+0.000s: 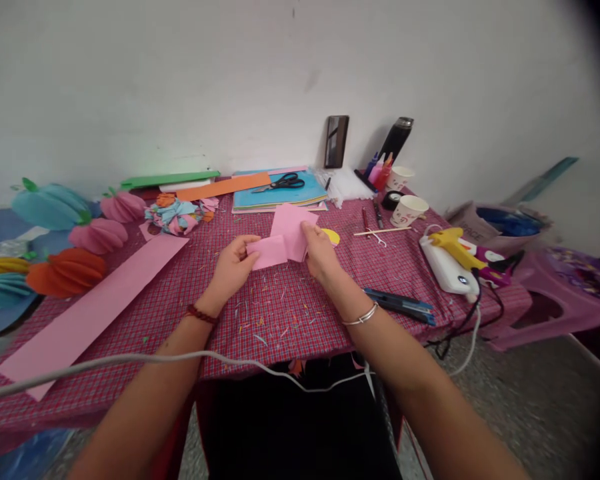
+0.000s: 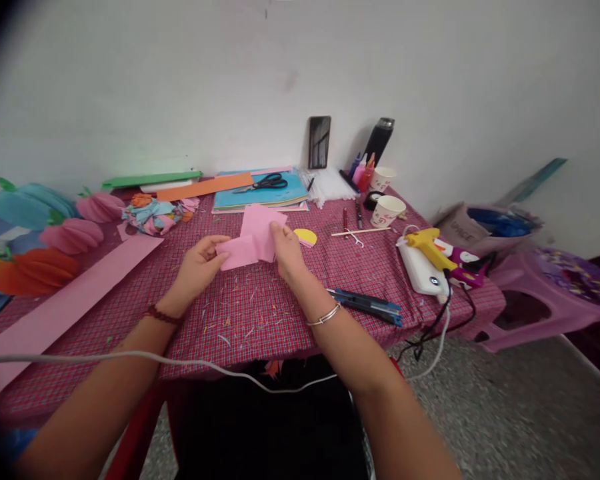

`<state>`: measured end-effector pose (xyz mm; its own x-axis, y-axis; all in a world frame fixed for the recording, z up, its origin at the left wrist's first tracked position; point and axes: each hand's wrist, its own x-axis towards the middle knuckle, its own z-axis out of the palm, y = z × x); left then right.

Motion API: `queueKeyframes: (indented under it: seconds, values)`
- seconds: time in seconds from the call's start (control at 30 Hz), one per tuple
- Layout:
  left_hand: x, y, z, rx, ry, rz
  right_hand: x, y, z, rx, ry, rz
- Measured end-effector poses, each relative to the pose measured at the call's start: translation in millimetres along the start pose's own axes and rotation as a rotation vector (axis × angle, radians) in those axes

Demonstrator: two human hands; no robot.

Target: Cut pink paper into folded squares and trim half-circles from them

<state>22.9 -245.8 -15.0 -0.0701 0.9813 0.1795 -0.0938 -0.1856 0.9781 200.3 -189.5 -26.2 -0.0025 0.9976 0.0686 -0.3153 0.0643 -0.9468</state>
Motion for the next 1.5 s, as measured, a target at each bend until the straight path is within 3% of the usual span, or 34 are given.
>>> queueKeyframes:
  seconds: [0.1, 0.27, 0.37, 0.5, 0.7, 0.87, 1.03, 1.2, 1.4, 1.5]
  values:
    - [3, 0, -6.6, -0.071, 0.017, -0.035, 6, 0, -10, -0.123, 0.041, -0.034]
    - [-2, 11, -9.4, -0.172, -0.013, -0.128, -1, -1, -4, -0.249, -0.095, -0.019]
    - [-4, 13, -8.9, -0.188, -0.019, -0.145, -11, -12, 2, -0.283, -0.111, -0.160]
    - [-5, 8, -5.2, -0.140, -0.035, -0.136, -24, -25, 5, -0.417, -0.347, -0.303]
    - [-7, 7, 2.4, -0.065, -0.072, -0.114, -32, -18, 10, -0.571, -0.637, -0.207]
    - [-9, 14, -6.6, 0.067, -0.192, -0.157, -35, -23, 14, -0.515, -0.724, -0.213]
    - [-13, 23, -9.6, 0.282, -0.329, -0.064, -37, -29, 13, -0.455, -0.822, -0.188]
    - [-15, 24, -2.5, 0.298, -0.312, -0.051, -39, -23, 12, -0.384, -0.820, -0.035]
    - [-19, 24, 3.1, 0.308, -0.283, -0.064, -41, -19, 15, -0.317, -0.846, 0.036]
    - [-13, 29, -5.0, 0.214, -0.165, -0.100, -38, -24, 12, -0.277, -0.852, 0.037]
